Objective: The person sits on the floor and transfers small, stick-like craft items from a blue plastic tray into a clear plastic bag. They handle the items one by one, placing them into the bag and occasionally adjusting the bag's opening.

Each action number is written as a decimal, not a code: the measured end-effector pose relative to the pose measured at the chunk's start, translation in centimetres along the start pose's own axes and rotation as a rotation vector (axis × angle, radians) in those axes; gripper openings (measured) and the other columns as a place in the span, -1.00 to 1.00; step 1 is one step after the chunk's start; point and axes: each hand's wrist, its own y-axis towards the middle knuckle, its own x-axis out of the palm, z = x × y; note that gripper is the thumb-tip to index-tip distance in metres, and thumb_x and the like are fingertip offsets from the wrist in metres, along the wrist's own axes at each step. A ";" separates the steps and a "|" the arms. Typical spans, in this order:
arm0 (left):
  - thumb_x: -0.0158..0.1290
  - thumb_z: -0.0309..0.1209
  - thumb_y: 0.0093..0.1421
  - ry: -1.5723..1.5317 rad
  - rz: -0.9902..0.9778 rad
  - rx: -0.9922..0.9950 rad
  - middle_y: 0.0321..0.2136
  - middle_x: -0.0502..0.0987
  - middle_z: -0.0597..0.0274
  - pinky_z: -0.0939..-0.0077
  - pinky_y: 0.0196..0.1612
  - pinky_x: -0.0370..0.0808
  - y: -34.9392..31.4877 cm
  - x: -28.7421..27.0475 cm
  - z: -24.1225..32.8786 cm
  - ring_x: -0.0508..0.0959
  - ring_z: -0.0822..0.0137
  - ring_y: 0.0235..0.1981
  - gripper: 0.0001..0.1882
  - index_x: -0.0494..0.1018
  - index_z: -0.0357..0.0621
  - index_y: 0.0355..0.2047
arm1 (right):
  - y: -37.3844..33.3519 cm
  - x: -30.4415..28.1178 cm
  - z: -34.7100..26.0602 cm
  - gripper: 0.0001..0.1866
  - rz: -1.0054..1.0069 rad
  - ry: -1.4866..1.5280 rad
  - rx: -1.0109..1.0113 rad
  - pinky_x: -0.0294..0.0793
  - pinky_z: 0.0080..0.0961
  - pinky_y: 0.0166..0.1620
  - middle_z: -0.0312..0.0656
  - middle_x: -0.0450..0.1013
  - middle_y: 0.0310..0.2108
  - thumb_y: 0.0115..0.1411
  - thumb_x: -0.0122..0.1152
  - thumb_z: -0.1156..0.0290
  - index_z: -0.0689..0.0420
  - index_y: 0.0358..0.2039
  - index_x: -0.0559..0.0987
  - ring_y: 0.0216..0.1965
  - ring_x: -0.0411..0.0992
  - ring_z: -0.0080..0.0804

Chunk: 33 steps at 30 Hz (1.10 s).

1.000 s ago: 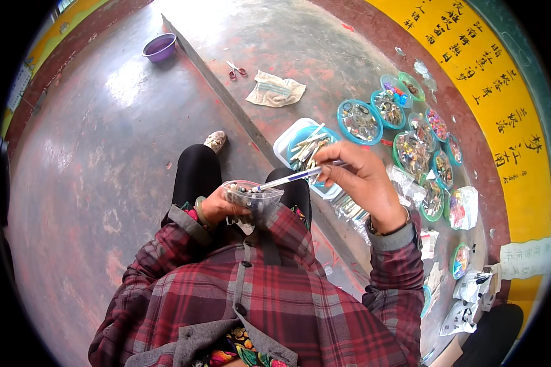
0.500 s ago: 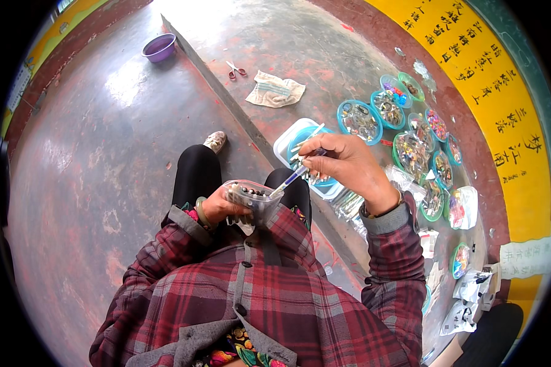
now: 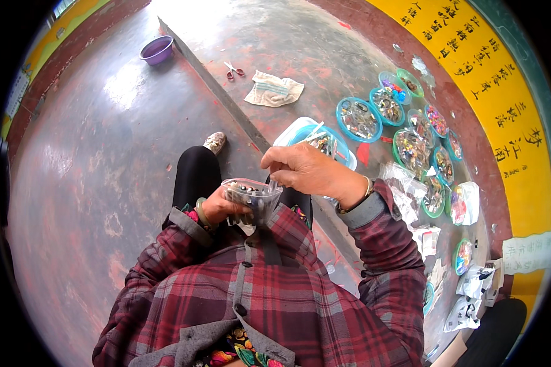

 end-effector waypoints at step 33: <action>0.16 -0.61 -0.09 -0.117 0.042 0.103 -0.11 0.52 0.13 0.35 0.05 0.42 0.1 0.1 0.3 0.52 0.27 -0.08 -0.40 0.32 -0.30 0.04 | -1.1 3.6 2.2 -0.81 0.256 -0.023 0.016 0.42 -0.50 -0.17 -0.18 0.48 -0.27 0.00 0.27 0.52 0.19 -0.31 0.64 -0.24 0.45 -0.38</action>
